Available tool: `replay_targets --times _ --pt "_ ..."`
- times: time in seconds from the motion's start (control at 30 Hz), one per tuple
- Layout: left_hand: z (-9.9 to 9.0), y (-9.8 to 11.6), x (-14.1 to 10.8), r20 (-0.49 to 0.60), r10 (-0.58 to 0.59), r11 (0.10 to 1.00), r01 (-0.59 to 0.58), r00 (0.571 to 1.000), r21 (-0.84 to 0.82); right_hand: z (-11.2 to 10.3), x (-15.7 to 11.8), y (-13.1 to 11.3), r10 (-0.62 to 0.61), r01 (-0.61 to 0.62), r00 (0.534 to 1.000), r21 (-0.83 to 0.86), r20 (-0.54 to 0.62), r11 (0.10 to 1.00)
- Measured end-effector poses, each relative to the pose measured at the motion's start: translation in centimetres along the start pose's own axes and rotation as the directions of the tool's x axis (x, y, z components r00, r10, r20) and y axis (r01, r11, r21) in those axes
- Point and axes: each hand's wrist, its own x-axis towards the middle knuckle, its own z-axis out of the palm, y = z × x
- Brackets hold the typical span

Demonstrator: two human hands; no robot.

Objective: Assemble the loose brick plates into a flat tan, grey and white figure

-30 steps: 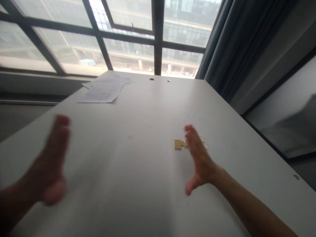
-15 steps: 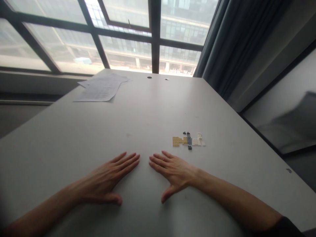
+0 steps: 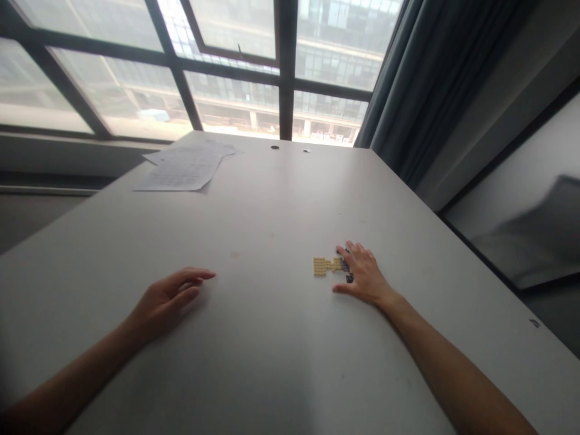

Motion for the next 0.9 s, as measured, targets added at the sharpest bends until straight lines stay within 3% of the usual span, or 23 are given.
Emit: replay_targets --times 0.1,0.27,0.43,0.5,0.6,0.67,0.73,0.8,0.9 --pt "0.7 0.0 -0.1 0.051 0.092 0.969 -0.101 0.994 0.224 0.2 2.9 -3.0 -0.183 0.180 0.981 0.051 0.066 0.982" --pt "1.3 -0.8 0.0 0.168 0.135 0.822 -0.205 0.976 0.531 0.9 8.4 -11.9 -0.448 0.429 0.892 0.196 0.063 0.882" --pt "1.0 -1.8 -0.1 0.133 0.078 0.780 -0.143 0.988 0.609 2.8 12.5 -21.7 -0.593 0.567 0.804 0.367 -0.052 0.737" --pt "0.4 -2.3 -0.2 0.070 0.029 0.773 -0.067 0.997 0.631 3.4 13.7 -24.0 -0.579 0.554 0.806 0.502 -0.123 0.664" --pt "-1.1 -3.3 -0.5 0.027 -0.025 0.756 0.001 0.999 0.654 3.7 14.6 -24.3 -0.416 0.430 0.888 0.672 -0.195 0.603" --pt "-2.2 -4.0 -0.6 0.043 -0.034 0.751 -0.003 0.998 0.660 3.5 14.4 -22.9 -0.347 0.359 0.924 0.669 -0.158 0.651" --pt "-3.0 -4.5 -0.6 0.069 -0.042 0.752 -0.014 0.997 0.659 3.2 13.5 -21.4 -0.410 0.372 0.909 0.569 -0.066 0.733" --pt "-3.4 -4.7 -0.4 0.099 -0.048 0.760 -0.028 0.994 0.649 3.0 12.4 -20.7 -0.503 0.450 0.864 0.453 -0.005 0.770" --pt "-3.4 -4.6 -0.1 0.103 -0.058 0.799 -0.016 0.993 0.601 3.3 11.5 -21.8 -0.560 0.517 0.828 0.351 0.027 0.781"
